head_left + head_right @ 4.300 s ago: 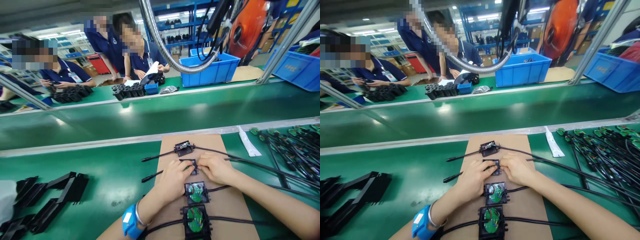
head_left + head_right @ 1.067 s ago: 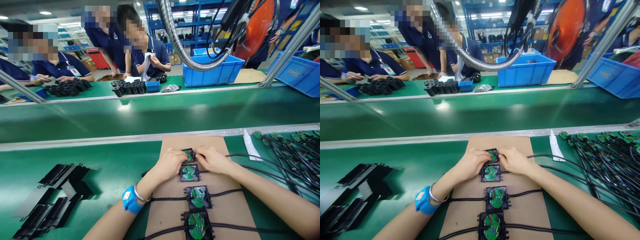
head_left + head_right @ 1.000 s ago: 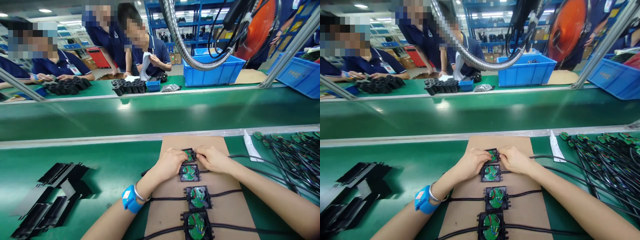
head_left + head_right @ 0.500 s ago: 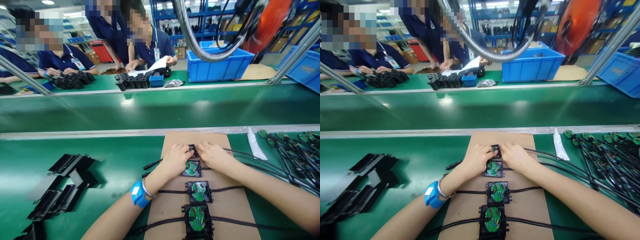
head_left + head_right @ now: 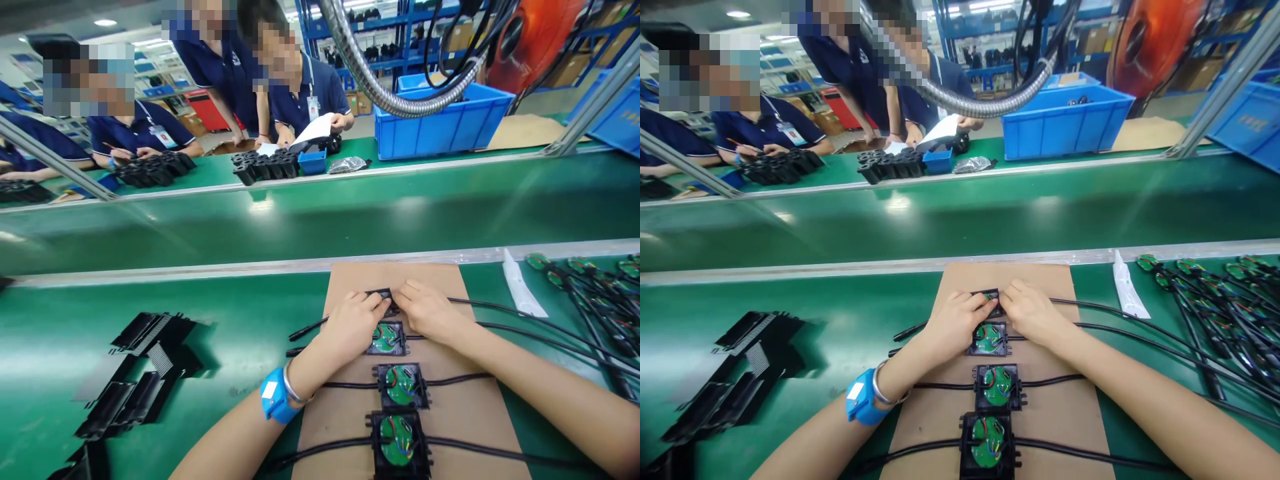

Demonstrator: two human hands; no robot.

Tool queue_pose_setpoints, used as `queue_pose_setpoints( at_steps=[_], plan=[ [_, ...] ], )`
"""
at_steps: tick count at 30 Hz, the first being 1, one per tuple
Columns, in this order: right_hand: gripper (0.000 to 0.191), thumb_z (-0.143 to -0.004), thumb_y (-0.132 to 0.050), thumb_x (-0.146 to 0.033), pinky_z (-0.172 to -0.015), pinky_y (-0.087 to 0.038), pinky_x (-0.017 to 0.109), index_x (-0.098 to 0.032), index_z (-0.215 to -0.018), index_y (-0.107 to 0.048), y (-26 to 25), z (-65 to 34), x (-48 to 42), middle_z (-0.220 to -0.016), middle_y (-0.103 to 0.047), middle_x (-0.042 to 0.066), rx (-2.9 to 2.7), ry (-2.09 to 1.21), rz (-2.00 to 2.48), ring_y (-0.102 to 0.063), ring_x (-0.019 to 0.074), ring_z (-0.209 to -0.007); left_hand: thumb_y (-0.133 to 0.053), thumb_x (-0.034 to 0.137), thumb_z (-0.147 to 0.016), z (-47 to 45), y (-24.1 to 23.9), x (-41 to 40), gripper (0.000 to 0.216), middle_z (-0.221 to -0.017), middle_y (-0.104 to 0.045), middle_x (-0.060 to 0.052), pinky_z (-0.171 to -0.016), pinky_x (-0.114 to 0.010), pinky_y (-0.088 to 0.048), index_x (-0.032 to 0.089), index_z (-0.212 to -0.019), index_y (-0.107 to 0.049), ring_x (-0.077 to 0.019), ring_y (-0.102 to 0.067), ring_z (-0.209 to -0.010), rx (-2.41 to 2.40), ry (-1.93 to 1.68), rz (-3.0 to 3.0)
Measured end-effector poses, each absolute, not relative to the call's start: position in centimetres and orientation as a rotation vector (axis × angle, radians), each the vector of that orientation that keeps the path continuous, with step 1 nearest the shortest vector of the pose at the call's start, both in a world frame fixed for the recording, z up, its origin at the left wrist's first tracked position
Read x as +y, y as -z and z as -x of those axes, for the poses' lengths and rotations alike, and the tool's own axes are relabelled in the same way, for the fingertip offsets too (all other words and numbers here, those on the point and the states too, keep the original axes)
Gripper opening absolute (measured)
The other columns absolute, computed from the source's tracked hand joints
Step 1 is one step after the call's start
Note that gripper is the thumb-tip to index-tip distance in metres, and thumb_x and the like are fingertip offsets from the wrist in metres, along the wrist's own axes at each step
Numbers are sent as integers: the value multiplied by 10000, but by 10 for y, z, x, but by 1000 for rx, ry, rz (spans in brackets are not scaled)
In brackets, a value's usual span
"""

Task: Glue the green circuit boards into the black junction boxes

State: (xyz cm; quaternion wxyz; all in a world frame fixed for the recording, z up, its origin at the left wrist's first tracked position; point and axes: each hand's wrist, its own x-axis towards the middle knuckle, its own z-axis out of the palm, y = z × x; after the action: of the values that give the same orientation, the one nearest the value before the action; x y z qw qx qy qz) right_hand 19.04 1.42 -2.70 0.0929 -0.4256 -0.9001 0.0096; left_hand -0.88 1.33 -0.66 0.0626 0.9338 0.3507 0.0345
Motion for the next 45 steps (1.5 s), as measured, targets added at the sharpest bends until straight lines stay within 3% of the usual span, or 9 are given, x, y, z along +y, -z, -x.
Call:
queue_pose_setpoints(
  at_steps=[9,16,23,29,32,34,38,41,45],
  plan=[
    [257,-926,-424,-125,-795,-358,355,-115,-922,-680,-8,-185,6,-922,-628,130,-2713,36,1344,-480,246,-919,-500,69,-846,35,-17,27,366,-1071,-698,-46,-883,-296,-468,209,-1136,-673,-181,-624,-997,1248,-362,-2586],
    [319,-938,-404,-239,-783,-345,395,-68,-1026,-659,-16,-128,-14,-968,-615,181,-2763,41,1368,-476,291,-949,-660,193,-803,53,2,30,77,-789,-722,11,-728,-232,-485,195,-772,-730,-145,-652,-781,1351,-486,-2374],
    [319,-905,-433,-246,-822,-353,426,-71,-869,-697,-19,-119,1,-957,-638,192,-2789,-78,1399,-486,311,-991,-628,185,-824,45,8,33,98,-864,-698,-33,-784,-281,-465,179,-806,-724,-179,-629,-832,1353,-465,-2341],
    [351,-958,-423,-336,-922,-366,397,-152,-1171,-632,-38,-181,-68,-1144,-605,124,-2669,-223,1261,-471,258,-1076,-630,279,-830,70,-17,-58,170,-994,-637,-75,-890,-393,-438,176,-963,-657,-245,-561,-967,1241,-472,-2444],
    [458,-853,-593,-504,-844,-425,404,-188,-1185,-596,-30,-223,-130,-1071,-598,107,-2653,-527,1241,-496,270,-997,-791,482,-654,90,-15,-120,545,-1095,-580,-83,-847,-411,-471,185,-1060,-580,-270,-532,-980,1049,-300,-2449],
    [493,-779,-681,-499,-836,-436,434,-177,-1139,-582,-17,-240,-164,-1071,-583,119,-2627,-558,1333,-502,294,-992,-727,412,-750,96,-8,-151,390,-1083,-560,-108,-830,-436,-474,167,-991,-544,-275,-527,-958,1151,-217,-2455],
    [120,-928,-488,-293,-719,-464,355,-201,-983,-543,-1,-249,-196,-931,-606,78,-2555,-612,1415,-578,226,-822,-471,211,-908,94,6,-174,30,-963,-566,-85,-702,-368,-497,183,-908,-482,-222,-568,-785,1259,-70,-2491],
    [147,-951,-436,-293,-633,-460,315,-218,-1060,-498,-11,-247,-175,-935,-628,63,-2455,-572,1455,-620,211,-756,-398,191,-925,89,-1,-148,58,-899,-554,-46,-591,-307,-471,199,-945,-451,-187,-566,-675,1309,-74,-2483],
    [216,-927,-429,-262,-775,-473,362,-183,-1108,-515,-30,-245,-101,-1052,-612,116,-2416,-443,1545,-611,249,-917,-382,269,-937,77,-21,-70,124,-1018,-528,-66,-711,-332,-488,201,-1011,-455,-200,-582,-822,1399,-168,-2491]
  ],
)
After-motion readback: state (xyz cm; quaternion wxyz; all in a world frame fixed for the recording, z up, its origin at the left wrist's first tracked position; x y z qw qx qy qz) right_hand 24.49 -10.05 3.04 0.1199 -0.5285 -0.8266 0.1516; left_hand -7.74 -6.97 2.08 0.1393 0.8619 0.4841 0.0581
